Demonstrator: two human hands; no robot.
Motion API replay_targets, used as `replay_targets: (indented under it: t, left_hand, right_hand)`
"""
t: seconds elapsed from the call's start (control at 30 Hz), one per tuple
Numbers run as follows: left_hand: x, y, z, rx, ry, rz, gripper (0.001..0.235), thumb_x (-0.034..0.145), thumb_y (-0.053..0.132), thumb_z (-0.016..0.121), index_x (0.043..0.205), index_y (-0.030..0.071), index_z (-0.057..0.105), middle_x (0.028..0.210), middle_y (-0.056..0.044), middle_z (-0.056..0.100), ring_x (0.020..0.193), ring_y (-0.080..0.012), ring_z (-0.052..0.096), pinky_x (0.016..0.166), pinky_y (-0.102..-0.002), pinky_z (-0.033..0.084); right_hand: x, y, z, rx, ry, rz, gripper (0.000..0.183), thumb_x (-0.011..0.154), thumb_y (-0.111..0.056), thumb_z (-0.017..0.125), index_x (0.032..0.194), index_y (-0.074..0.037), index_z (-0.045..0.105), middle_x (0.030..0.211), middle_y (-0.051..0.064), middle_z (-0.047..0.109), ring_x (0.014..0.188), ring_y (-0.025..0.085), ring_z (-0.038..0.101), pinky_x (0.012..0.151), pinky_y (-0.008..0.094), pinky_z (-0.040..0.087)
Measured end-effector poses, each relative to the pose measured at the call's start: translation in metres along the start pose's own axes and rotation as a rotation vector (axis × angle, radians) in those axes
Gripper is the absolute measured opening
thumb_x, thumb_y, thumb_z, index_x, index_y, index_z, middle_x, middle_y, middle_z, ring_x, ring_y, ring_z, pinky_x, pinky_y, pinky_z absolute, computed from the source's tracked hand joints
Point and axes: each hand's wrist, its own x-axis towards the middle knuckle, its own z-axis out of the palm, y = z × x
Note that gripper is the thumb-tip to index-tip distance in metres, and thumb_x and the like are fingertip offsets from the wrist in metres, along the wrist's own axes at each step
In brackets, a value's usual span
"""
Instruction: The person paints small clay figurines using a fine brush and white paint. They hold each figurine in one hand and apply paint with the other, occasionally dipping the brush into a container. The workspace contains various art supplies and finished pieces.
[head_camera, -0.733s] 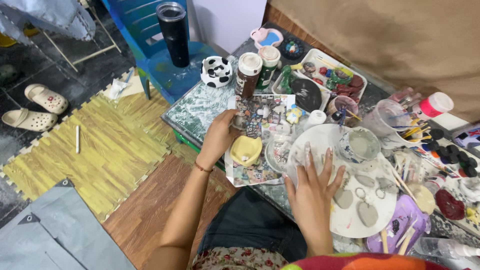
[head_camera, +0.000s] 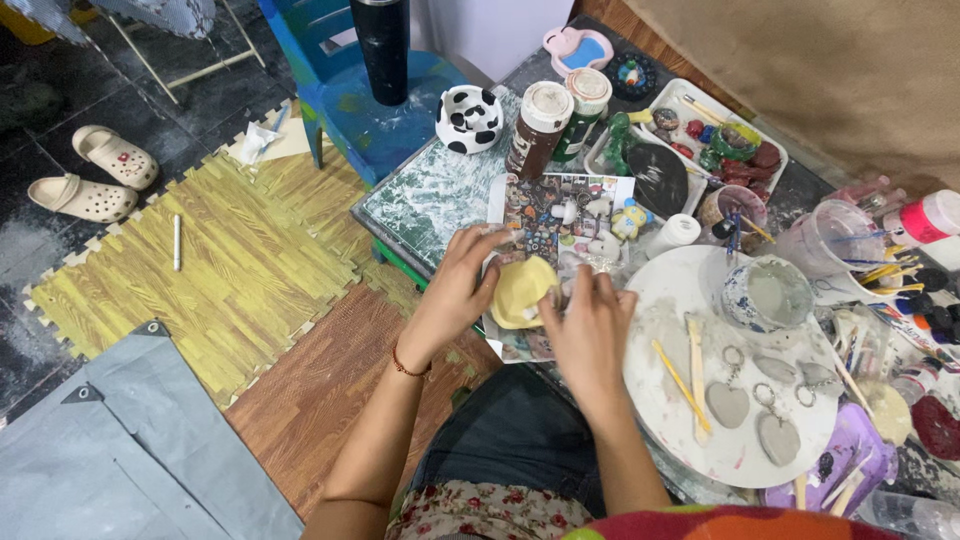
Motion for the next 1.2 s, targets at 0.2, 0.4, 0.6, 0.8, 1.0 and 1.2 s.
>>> replay_targets:
  t: [0.2, 0.4, 0.6, 0.8, 1.0, 1.2]
  left_hand:
    - [-0.001, -0.015, 0.025, -0.434, -0.243, -0.407, 0.042, 0.109, 0.023, 0.048, 0.147, 0.007, 0.049, 0.146, -0.003, 0.050, 0.106, -0.0194, 0.066, 0.097, -0.030, 0.054]
    - [-0.009, -0.033, 0.066, -0.654, -0.177, -0.163, 0.037, 0.110, 0.020, 0.045, 0.138, -0.002, 0.054, 0.124, -0.012, 0.060, 0.113, -0.0167, 0.060, 0.098, -0.030, 0.050]
    - [-0.010, -0.020, 0.074, -0.616, -0.102, -0.212, 0.034, 0.112, 0.019, 0.043, 0.139, 0.000, 0.050, 0.122, -0.013, 0.061, 0.114, -0.0193, 0.061, 0.100, -0.032, 0.049]
    - [-0.010, -0.010, 0.070, -0.560, -0.198, -0.287, 0.039, 0.108, 0.016, 0.042, 0.144, 0.003, 0.045, 0.113, -0.018, 0.070, 0.105, -0.0229, 0.068, 0.093, -0.036, 0.053]
    - [-0.014, -0.030, 0.068, -0.396, -0.198, -0.351, 0.048, 0.104, 0.012, 0.044, 0.150, 0.000, 0.034, 0.118, -0.025, 0.068, 0.109, -0.0308, 0.069, 0.097, -0.039, 0.052]
    - [-0.017, -0.042, 0.063, -0.300, -0.098, -0.297, 0.046, 0.102, 0.008, 0.045, 0.146, -0.006, 0.039, 0.122, -0.030, 0.065, 0.115, -0.0392, 0.067, 0.099, -0.043, 0.050]
  right_hand:
    - [0.000, 0.009, -0.031, 0.053, 0.069, -0.077, 0.037, 0.090, -0.023, 0.076, 0.111, 0.002, 0.060, 0.102, 0.017, 0.066, 0.090, 0.034, 0.057, 0.088, 0.047, 0.039]
    - [-0.006, 0.001, -0.055, 0.047, 0.046, -0.114, 0.032, 0.089, -0.020, 0.077, 0.111, 0.000, 0.065, 0.110, 0.015, 0.065, 0.104, 0.036, 0.056, 0.093, 0.048, 0.043]
    - [-0.022, 0.000, -0.066, -0.084, 0.038, -0.132, 0.034, 0.077, -0.022, 0.080, 0.108, -0.010, 0.075, 0.138, 0.019, 0.057, 0.123, 0.042, 0.048, 0.098, 0.050, 0.044]
    - [-0.016, 0.006, -0.051, -0.127, -0.012, -0.096, 0.034, 0.076, -0.022, 0.080, 0.106, -0.007, 0.075, 0.142, 0.016, 0.056, 0.125, 0.040, 0.048, 0.101, 0.049, 0.044]
    - [-0.021, 0.015, -0.036, 0.017, 0.017, -0.070, 0.034, 0.083, -0.019, 0.077, 0.110, 0.000, 0.068, 0.128, 0.016, 0.061, 0.120, 0.038, 0.053, 0.101, 0.048, 0.046]
    - [-0.029, 0.025, -0.036, 0.836, -0.071, 0.323, 0.020, 0.102, -0.016, 0.062, 0.118, -0.005, 0.065, 0.099, 0.007, 0.071, 0.082, 0.017, 0.057, 0.075, 0.032, 0.049]
